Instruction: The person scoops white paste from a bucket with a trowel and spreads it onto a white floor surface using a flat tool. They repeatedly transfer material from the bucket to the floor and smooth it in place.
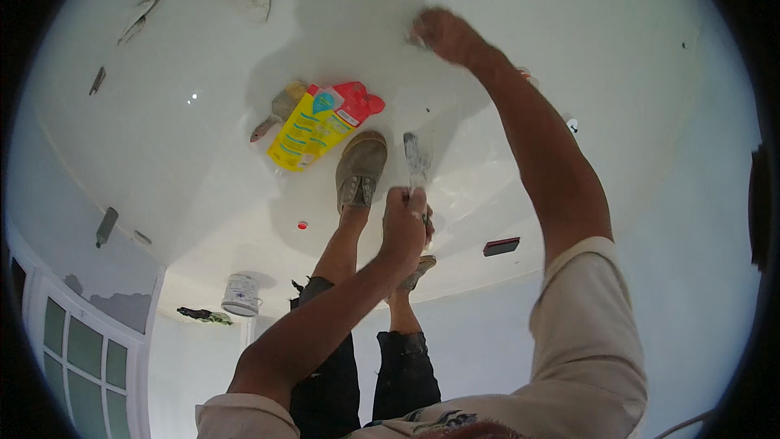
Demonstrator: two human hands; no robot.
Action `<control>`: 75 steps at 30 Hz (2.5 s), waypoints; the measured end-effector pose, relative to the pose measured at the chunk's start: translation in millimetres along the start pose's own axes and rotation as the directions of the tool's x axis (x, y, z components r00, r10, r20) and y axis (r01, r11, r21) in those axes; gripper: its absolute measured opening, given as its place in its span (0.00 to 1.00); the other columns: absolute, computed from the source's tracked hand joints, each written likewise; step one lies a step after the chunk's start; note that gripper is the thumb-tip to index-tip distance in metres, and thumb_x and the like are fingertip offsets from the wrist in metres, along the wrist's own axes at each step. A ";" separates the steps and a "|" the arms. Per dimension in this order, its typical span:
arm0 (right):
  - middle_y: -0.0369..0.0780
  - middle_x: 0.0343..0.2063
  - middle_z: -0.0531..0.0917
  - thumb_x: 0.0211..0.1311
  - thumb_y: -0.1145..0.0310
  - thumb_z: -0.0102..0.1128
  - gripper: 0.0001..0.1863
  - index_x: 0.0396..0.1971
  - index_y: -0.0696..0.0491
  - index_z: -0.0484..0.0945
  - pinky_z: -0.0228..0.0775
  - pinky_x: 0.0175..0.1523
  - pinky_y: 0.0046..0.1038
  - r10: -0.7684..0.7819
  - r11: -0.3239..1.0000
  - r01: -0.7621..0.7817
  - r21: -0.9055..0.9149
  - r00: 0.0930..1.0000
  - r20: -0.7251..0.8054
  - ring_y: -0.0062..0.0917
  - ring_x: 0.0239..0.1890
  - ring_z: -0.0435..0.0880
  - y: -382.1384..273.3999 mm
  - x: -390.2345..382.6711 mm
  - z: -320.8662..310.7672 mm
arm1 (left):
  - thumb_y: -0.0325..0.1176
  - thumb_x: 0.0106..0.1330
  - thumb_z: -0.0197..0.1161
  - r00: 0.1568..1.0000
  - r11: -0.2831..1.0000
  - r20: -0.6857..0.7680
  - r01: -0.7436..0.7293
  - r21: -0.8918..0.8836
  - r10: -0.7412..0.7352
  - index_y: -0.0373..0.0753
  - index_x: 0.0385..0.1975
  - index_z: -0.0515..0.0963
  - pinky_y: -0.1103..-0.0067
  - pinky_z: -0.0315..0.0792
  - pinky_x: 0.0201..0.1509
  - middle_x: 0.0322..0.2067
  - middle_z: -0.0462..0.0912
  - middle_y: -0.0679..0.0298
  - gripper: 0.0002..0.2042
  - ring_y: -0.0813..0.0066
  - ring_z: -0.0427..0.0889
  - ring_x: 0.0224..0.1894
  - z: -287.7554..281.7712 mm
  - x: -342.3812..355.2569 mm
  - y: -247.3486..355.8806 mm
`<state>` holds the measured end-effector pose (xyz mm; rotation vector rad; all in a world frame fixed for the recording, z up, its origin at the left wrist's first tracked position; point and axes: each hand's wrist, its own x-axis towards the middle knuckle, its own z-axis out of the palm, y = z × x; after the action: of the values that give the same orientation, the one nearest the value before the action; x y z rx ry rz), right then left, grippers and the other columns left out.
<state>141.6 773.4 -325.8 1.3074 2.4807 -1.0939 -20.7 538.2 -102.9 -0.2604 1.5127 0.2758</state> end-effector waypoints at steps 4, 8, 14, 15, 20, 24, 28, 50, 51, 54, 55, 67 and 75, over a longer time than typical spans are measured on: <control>0.47 0.45 0.85 0.69 0.60 0.55 0.15 0.45 0.51 0.86 0.74 0.59 0.45 0.008 0.949 -0.010 0.315 1.000 0.009 0.44 0.51 0.82 7.1 -30.2 -13.5 | 0.40 0.78 0.53 0.992 0.973 0.030 0.128 -0.190 -0.124 0.40 0.43 0.65 0.80 0.62 0.16 0.28 0.73 0.64 0.11 0.81 0.71 0.18 -1.0 -59.2 -6.8; 0.45 0.40 0.88 0.71 0.64 0.56 0.14 0.46 0.55 0.85 0.79 0.51 0.37 0.225 0.974 -0.209 0.086 0.924 -0.310 0.40 0.42 0.87 51.5 35.3 -82.3 | 0.39 0.78 0.54 0.982 0.946 0.122 0.175 -0.273 -0.146 0.41 0.43 0.66 0.80 0.61 0.14 0.27 0.73 0.65 0.09 0.80 0.71 0.17 12.3 -95.1 -17.9; 0.44 0.44 0.87 0.64 0.70 0.60 0.14 0.48 0.56 0.85 0.76 0.53 0.35 0.202 0.918 -0.149 0.368 0.973 -0.112 0.39 0.44 0.86 39.9 -18.3 -15.9 | 0.39 0.77 0.57 0.992 0.945 0.049 0.124 -0.302 -0.115 0.43 0.49 0.69 0.81 0.69 0.21 0.32 0.75 0.64 0.10 0.78 0.75 0.22 -0.6 -83.3 -28.9; 0.44 0.43 0.87 0.65 0.69 0.60 0.13 0.45 0.56 0.85 0.77 0.53 0.37 0.145 0.945 -0.092 0.313 0.978 -0.148 0.40 0.44 0.85 44.2 -40.1 0.1 | 0.39 0.76 0.57 0.992 0.946 0.033 0.123 -0.301 -0.118 0.43 0.49 0.69 0.81 0.69 0.21 0.31 0.75 0.64 0.10 0.78 0.75 0.22 -1.5 -83.0 -32.9; 0.45 0.40 0.86 0.62 0.67 0.62 0.10 0.39 0.55 0.87 0.76 0.54 0.39 0.202 0.916 -0.126 0.380 0.965 -0.167 0.43 0.45 0.84 -5.1 -125.4 64.7 | 0.38 0.75 0.59 0.994 0.975 0.023 0.106 -0.195 -0.103 0.40 0.43 0.70 0.80 0.71 0.29 0.31 0.76 0.65 0.09 0.78 0.79 0.39 -21.8 -71.2 -61.2; 0.47 0.38 0.85 0.62 0.66 0.62 0.10 0.35 0.54 0.88 0.75 0.54 0.42 0.086 0.944 -0.032 0.329 0.985 -0.151 0.45 0.45 0.83 -16.6 -188.1 99.6 | 0.39 0.75 0.57 0.873 0.872 0.231 -0.467 0.148 0.429 0.40 0.44 0.68 0.81 0.65 0.22 0.29 0.75 0.64 0.10 0.78 0.74 0.26 -51.4 -37.9 -102.2; 0.48 0.36 0.84 0.62 0.64 0.63 0.09 0.32 0.54 0.86 0.75 0.53 0.43 0.070 0.913 0.001 0.408 0.985 -0.159 0.46 0.45 0.83 -18.4 -254.5 144.4 | 0.41 0.77 0.56 0.868 0.821 0.167 -0.496 0.283 0.468 0.41 0.45 0.68 0.81 0.63 0.17 0.30 0.74 0.64 0.11 0.79 0.72 0.19 -68.1 -0.7 -115.7; 0.50 0.41 0.85 0.72 0.59 0.53 0.15 0.42 0.54 0.84 0.73 0.56 0.46 0.258 0.952 -0.180 0.248 0.907 -0.333 0.48 0.48 0.82 -23.6 -178.0 90.6 | 0.39 0.76 0.54 0.975 0.968 0.038 -0.223 0.113 0.220 0.43 0.46 0.67 0.80 0.62 0.21 0.28 0.73 0.66 0.09 0.78 0.73 0.22 -82.7 8.3 -115.9; 0.49 0.41 0.85 0.72 0.60 0.52 0.16 0.44 0.54 0.84 0.74 0.55 0.46 0.333 0.927 -0.233 0.295 0.874 -0.354 0.48 0.47 0.82 -27.9 -157.6 61.4 | 0.39 0.76 0.54 0.974 0.965 0.029 -0.227 0.133 0.225 0.43 0.46 0.67 0.80 0.62 0.21 0.28 0.73 0.66 0.09 0.78 0.73 0.22 -83.5 10.5 -116.6; 0.50 0.38 0.85 0.73 0.59 0.50 0.17 0.43 0.57 0.83 0.75 0.50 0.46 0.211 0.972 -0.157 0.174 0.910 -0.357 0.50 0.43 0.83 27.4 -166.9 87.1 | 0.39 0.75 0.54 0.977 0.969 0.068 -0.208 0.132 0.201 0.42 0.46 0.67 0.80 0.62 0.21 0.28 0.73 0.66 0.09 0.77 0.73 0.22 -73.8 20.0 -124.5; 0.50 0.38 0.85 0.74 0.60 0.50 0.17 0.43 0.57 0.82 0.75 0.50 0.47 0.168 0.980 -0.116 0.160 0.918 -0.359 0.51 0.42 0.82 0.4 -179.2 110.5 | 0.39 0.75 0.54 0.977 0.972 0.031 -0.215 0.094 0.213 0.42 0.46 0.67 0.80 0.62 0.21 0.28 0.73 0.65 0.09 0.77 0.73 0.22 -84.4 20.4 -121.8; 0.47 0.32 0.83 0.73 0.61 0.52 0.15 0.36 0.58 0.79 0.72 0.47 0.47 0.229 0.942 -0.032 0.335 0.792 -0.567 0.47 0.38 0.80 6.8 -184.2 97.4 | 0.42 0.75 0.55 0.977 0.969 0.002 -0.212 0.128 0.214 0.44 0.45 0.69 0.80 0.64 0.22 0.29 0.74 0.66 0.10 0.78 0.72 0.22 -87.8 21.4 -133.9; 0.52 0.43 0.84 0.76 0.56 0.47 0.20 0.44 0.54 0.84 0.71 0.60 0.42 0.463 0.875 -0.436 0.212 0.881 -0.097 0.47 0.50 0.81 9.9 -277.0 168.7 | 0.40 0.75 0.55 0.977 0.974 -0.022 -0.210 0.085 0.213 0.44 0.48 0.69 0.81 0.64 0.21 0.30 0.74 0.66 0.10 0.78 0.74 0.23 -96.9 25.4 -143.7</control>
<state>284.9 482.5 -337.0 1.9573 2.0252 -1.1560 -62.5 370.7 -132.7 -0.0376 1.5805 0.3795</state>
